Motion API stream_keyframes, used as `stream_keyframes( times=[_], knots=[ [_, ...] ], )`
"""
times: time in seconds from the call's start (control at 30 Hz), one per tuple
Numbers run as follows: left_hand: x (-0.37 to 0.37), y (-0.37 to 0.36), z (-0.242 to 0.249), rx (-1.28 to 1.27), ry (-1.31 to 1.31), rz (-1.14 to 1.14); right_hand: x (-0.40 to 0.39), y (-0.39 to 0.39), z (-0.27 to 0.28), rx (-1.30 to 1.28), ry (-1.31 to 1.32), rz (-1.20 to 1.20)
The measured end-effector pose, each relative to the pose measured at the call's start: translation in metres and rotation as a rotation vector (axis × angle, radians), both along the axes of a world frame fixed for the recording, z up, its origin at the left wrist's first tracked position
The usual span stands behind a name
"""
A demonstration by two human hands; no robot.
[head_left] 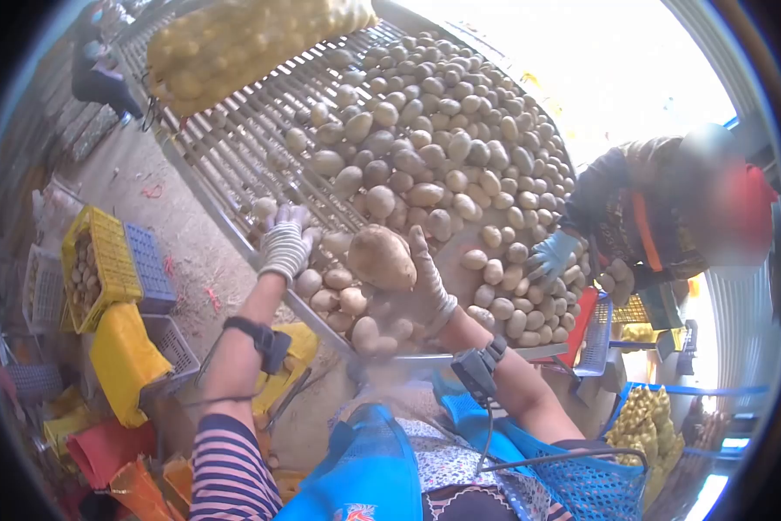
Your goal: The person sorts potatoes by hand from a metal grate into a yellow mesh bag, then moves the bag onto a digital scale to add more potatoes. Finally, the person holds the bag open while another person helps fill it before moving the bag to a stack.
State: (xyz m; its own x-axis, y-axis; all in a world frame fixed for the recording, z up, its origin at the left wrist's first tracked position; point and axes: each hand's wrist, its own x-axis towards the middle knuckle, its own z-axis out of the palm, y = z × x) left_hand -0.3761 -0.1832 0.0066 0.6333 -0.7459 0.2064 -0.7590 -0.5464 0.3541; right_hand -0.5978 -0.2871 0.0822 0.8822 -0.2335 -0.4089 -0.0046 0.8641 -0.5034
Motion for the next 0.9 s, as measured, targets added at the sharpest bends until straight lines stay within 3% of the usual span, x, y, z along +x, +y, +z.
stream_keyframes(
  times=[0.03,0.07,0.13,0.17,0.27,0.33,0.37,0.43,0.47,0.53,0.63,0.7,0.73,0.77,0.83,0.87,0.9],
  knots=[
    [0.010,-0.010,-0.010,0.172,-0.022,-0.007,-0.007,-0.003,0.003,-0.014,-0.005,-0.006],
    [0.013,-0.019,0.004,0.163,-0.031,0.000,-0.014,-0.004,0.007,-0.106,-0.002,-0.039],
    [0.023,-0.021,0.030,0.315,0.149,-0.083,-0.022,0.003,0.023,-0.181,0.057,-0.125],
    [0.040,-0.023,-0.006,0.252,0.118,-0.084,-0.028,0.001,0.026,-0.131,-0.030,-0.092],
    [0.059,-0.023,-0.023,0.265,0.035,-0.158,-0.040,0.000,0.018,-0.020,-0.035,-0.138],
    [0.067,-0.023,-0.023,0.076,0.353,-0.238,-0.041,0.006,0.017,-0.016,-0.039,-0.171],
    [0.063,-0.023,-0.010,0.074,0.349,-0.235,-0.042,0.008,0.016,-0.009,-0.033,-0.207],
    [0.042,-0.012,0.013,-0.659,1.560,0.032,-0.048,0.013,0.018,0.123,-0.068,-0.164],
    [0.034,-0.001,0.020,-0.661,1.561,0.052,-0.050,0.015,0.017,0.147,-0.072,-0.158],
    [0.022,0.026,0.038,-0.969,2.000,-0.260,-0.054,0.014,0.006,0.181,-0.067,-0.144],
    [-0.005,0.070,0.068,-1.126,2.151,-0.325,-0.052,0.034,0.012,0.048,-0.093,-0.101],
    [-0.036,0.111,0.075,-1.308,1.990,-0.168,-0.050,0.055,0.021,0.025,-0.063,-0.034],
    [-0.051,0.137,0.068,-1.358,1.922,-0.035,-0.046,0.071,0.043,-0.168,-0.053,0.112],
    [-0.066,0.165,0.053,-1.415,1.847,0.094,-0.051,0.076,0.037,-0.097,-0.058,0.190],
    [-0.089,0.212,-0.014,-1.365,1.455,0.356,-0.051,0.110,0.045,-0.250,0.082,0.115],
    [-0.090,0.246,-0.035,-1.514,1.916,0.205,-0.067,0.109,0.049,-0.685,0.046,0.262],
    [-0.083,0.287,-0.045,-1.584,2.402,-0.013,-0.066,0.100,0.010,-0.205,0.259,0.283]
  ],
)
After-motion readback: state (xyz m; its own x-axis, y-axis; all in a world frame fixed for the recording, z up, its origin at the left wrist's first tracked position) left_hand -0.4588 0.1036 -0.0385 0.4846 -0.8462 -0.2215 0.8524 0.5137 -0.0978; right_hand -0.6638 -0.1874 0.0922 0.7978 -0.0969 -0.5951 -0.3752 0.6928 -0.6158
